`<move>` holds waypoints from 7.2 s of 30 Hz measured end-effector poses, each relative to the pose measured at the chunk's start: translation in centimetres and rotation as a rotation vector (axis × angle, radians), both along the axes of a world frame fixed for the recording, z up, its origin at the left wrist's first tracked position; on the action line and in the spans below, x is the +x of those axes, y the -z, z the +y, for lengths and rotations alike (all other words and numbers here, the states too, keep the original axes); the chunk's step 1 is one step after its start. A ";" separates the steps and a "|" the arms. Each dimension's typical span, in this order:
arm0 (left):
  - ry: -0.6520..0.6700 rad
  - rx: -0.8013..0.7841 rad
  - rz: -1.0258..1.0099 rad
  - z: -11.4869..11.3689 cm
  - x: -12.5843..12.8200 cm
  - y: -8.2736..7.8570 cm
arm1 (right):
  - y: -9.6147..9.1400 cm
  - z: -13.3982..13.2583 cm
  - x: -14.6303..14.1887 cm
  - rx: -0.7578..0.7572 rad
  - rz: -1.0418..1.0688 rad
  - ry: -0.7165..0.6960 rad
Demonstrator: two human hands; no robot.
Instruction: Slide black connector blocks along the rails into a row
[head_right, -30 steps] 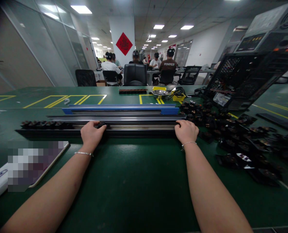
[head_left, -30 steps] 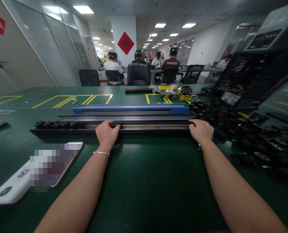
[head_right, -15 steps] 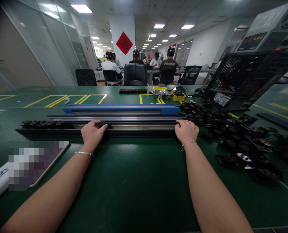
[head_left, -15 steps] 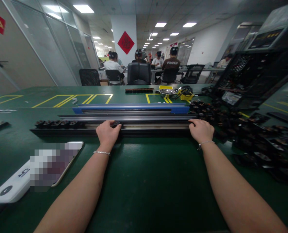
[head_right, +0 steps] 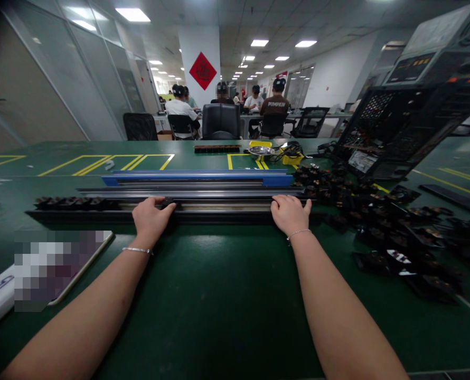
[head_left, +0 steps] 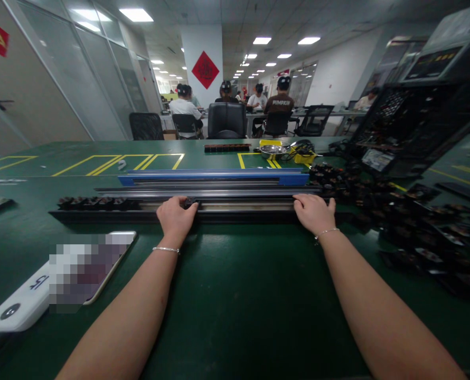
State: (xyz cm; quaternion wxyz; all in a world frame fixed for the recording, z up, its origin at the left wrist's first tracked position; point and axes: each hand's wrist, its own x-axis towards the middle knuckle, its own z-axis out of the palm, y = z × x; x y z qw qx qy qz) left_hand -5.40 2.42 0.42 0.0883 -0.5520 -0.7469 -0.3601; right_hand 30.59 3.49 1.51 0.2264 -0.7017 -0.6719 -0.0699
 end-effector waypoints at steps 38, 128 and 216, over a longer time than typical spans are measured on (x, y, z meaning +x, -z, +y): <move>0.063 0.014 0.003 0.0 0.5 0.0 | -0.5 -1.1 -3.8 -0.179 -0.274 -0.391; 0.375 0.070 -0.020 -0.7 2.2 -0.4 | -0.5 -1.2 -3.9 -0.174 -0.305 -0.384; 0.587 -0.126 0.192 -1.5 3.5 -0.3 | -0.9 -2.8 -11.3 -0.148 -0.304 -0.576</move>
